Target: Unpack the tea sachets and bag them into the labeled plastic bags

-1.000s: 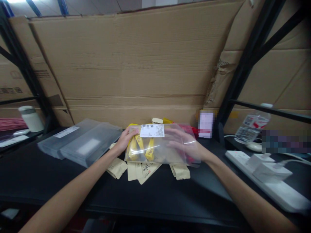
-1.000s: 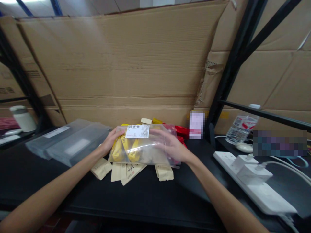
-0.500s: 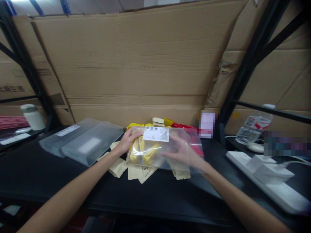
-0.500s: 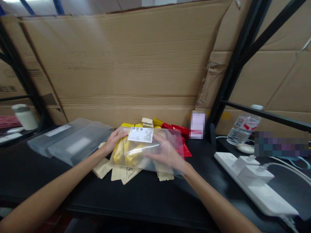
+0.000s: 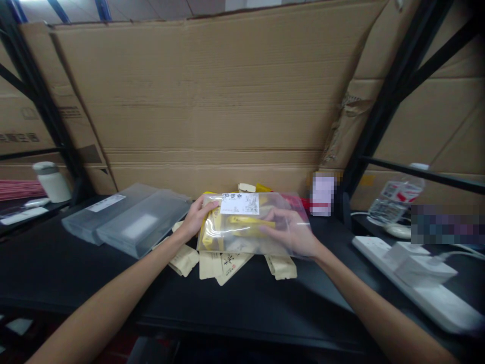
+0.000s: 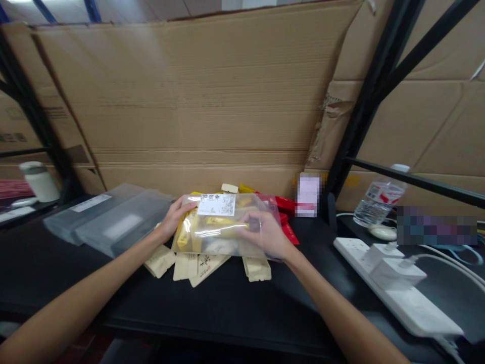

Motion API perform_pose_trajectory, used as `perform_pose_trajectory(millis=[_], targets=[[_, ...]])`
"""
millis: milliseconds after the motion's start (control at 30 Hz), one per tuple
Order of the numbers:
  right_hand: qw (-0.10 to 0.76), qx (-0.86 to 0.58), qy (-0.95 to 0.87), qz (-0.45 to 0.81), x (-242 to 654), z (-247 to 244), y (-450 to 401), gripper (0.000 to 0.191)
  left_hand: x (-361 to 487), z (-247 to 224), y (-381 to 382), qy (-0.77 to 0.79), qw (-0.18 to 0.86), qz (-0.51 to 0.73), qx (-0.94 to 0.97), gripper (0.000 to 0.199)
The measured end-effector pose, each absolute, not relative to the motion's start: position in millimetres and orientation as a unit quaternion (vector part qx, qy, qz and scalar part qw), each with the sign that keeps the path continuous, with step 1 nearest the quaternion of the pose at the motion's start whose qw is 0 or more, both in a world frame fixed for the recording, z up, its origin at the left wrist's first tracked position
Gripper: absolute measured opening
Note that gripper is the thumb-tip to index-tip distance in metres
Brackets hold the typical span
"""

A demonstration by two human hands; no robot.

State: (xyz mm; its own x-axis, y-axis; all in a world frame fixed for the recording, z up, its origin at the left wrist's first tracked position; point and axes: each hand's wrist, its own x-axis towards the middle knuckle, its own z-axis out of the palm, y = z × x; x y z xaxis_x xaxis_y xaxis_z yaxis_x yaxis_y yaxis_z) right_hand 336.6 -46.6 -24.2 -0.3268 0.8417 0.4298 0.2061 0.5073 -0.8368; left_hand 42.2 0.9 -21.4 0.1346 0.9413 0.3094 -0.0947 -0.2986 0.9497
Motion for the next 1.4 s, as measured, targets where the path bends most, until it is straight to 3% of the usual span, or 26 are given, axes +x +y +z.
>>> perform_pose_trajectory(millis=[200,433,633,933,1167,1400], targets=[[0.560,-0.348,-0.631,0.408,336.3,-20.5,-40.5,0.030,39.9,-24.5,6.5,0.363,0.444,0.580,0.578,0.039],[0.742,-0.371,-0.466,0.307,355.9,-16.4,-20.5,0.032,34.8,-26.4,13.6,0.362,0.416,0.617,0.561,0.038],[0.833,-0.355,-0.380,0.187,375.9,-13.1,-12.2,0.032,33.1,-26.2,13.3,0.363,0.414,0.601,0.580,0.038],[0.845,-0.292,-0.405,0.192,369.5,-4.4,-19.3,0.031,34.4,-28.8,8.6,0.359,0.412,0.544,0.637,0.037],[0.864,-0.279,-0.403,0.115,366.9,3.8,-24.5,0.037,33.2,-31.8,10.6,0.373,0.380,0.532,0.659,0.034],[0.782,-0.313,-0.503,0.193,340.8,-0.7,-43.2,0.036,31.6,-33.3,9.3,0.395,0.341,0.515,0.680,0.032]])
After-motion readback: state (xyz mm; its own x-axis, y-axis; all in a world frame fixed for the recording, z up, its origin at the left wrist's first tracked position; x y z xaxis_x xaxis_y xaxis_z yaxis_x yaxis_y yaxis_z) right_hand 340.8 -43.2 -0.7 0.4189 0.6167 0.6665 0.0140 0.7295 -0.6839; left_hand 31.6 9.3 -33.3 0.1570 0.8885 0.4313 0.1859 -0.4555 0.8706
